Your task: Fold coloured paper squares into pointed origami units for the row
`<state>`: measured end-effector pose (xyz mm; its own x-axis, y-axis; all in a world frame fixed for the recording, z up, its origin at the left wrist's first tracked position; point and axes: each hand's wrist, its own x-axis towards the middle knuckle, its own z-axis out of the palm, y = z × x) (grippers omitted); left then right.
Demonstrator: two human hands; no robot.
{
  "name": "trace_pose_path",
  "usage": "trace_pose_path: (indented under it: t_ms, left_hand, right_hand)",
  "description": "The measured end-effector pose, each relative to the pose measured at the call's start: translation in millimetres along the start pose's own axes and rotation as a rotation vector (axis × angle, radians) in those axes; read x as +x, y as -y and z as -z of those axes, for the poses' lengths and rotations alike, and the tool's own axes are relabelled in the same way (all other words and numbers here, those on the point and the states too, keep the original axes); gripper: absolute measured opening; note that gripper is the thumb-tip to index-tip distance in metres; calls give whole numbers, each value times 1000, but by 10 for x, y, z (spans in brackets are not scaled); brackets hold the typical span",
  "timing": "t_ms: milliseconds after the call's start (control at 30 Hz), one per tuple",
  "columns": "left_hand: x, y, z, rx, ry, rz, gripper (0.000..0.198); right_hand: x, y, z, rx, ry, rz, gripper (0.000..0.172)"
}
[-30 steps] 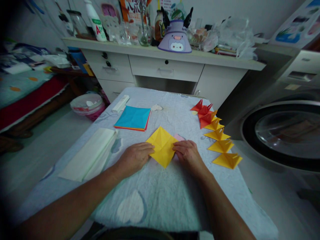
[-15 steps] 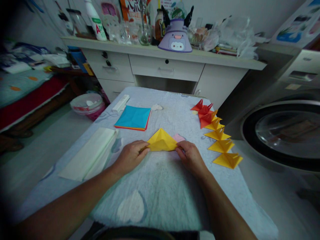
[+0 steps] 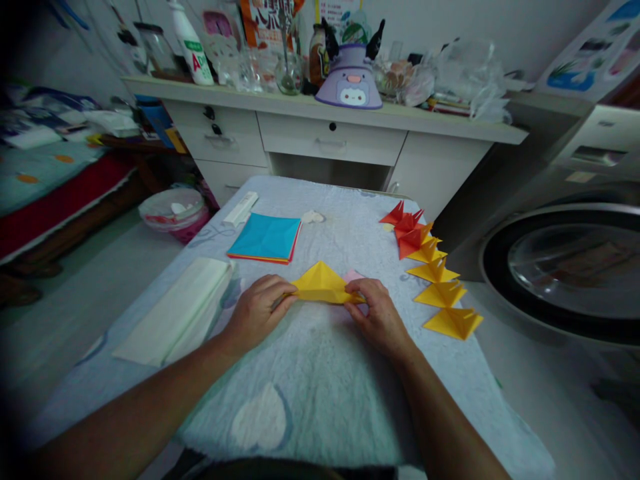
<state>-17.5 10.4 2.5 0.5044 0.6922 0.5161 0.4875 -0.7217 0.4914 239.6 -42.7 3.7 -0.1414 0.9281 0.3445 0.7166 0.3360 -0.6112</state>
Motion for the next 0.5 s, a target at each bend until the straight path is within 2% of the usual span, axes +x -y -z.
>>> trace_pose_path:
  t_ms: [100,267,500]
  left_hand:
    - [-4,-32,17,24,-42,-104,11]
    - [-10,-72,19,72,-69,-229,15]
    - [-38,-107,34,117,-167,-369,13]
  right_hand:
    - [-2,-12,-21,20,-15,81,16]
    - [-6,-30,-40,0,-99,137,22]
    - [-17,-8,-36,-63,-205,153,17]
